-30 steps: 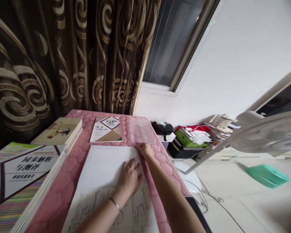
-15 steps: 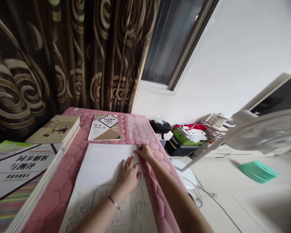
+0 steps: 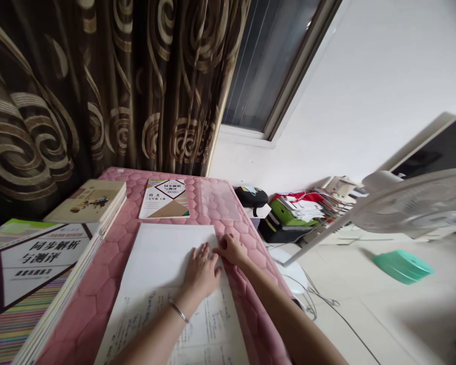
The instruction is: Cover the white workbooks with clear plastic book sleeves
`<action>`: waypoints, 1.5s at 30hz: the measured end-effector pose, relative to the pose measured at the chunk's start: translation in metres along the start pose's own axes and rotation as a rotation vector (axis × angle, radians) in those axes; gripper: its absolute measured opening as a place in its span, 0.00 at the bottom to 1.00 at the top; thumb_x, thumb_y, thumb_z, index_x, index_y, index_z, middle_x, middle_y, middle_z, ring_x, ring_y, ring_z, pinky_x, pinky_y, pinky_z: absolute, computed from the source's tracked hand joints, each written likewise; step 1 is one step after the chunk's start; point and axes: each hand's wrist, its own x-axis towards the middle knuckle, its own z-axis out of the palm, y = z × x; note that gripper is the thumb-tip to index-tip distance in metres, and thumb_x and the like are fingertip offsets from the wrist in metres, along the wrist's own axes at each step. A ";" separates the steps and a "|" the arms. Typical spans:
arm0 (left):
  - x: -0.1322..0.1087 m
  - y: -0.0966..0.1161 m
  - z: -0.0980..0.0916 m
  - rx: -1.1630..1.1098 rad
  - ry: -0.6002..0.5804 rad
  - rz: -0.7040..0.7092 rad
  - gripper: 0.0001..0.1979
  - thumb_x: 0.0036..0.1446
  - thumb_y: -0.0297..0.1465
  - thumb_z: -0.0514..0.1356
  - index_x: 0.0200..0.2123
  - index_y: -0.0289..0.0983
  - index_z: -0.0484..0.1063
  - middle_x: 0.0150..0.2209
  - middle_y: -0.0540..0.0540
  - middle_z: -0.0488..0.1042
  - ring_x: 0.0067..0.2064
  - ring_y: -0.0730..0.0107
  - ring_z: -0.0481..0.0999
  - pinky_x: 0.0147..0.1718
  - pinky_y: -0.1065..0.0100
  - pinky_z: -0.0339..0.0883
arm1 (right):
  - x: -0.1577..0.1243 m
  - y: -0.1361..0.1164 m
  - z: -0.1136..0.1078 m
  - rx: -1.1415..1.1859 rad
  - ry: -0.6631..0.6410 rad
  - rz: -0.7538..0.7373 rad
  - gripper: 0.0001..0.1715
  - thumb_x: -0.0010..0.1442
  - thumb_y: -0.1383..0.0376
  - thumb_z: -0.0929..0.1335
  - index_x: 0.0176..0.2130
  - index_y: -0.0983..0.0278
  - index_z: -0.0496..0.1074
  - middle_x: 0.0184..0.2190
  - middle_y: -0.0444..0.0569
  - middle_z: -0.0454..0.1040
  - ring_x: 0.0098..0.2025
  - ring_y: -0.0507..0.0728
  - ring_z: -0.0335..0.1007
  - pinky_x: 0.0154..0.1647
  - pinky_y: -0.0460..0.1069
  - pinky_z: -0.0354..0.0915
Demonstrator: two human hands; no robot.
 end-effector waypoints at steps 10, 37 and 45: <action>-0.002 0.002 -0.006 -0.009 -0.005 0.005 0.18 0.62 0.36 0.54 0.53 0.36 0.71 0.67 0.33 0.59 0.69 0.51 0.56 0.66 0.45 0.49 | 0.068 -0.020 0.001 0.000 0.065 0.155 0.18 0.58 0.49 0.70 0.36 0.61 0.73 0.38 0.50 0.77 0.44 0.60 0.72 0.47 0.55 0.58; 0.023 -0.026 -0.019 -0.094 -0.031 -0.053 0.16 0.62 0.35 0.54 0.48 0.35 0.74 0.62 0.35 0.67 0.63 0.60 0.66 0.60 0.59 0.61 | 0.052 -0.023 0.003 -0.033 0.066 0.152 0.15 0.62 0.52 0.67 0.39 0.60 0.74 0.46 0.51 0.77 0.52 0.62 0.69 0.49 0.54 0.59; 0.013 -0.128 -0.062 0.088 0.006 -0.123 0.26 0.64 0.36 0.50 0.64 0.34 0.61 0.68 0.35 0.56 0.69 0.53 0.54 0.66 0.43 0.44 | 0.042 -0.047 -0.003 -0.041 0.082 0.137 0.16 0.64 0.58 0.64 0.44 0.64 0.75 0.50 0.62 0.73 0.55 0.69 0.66 0.51 0.61 0.60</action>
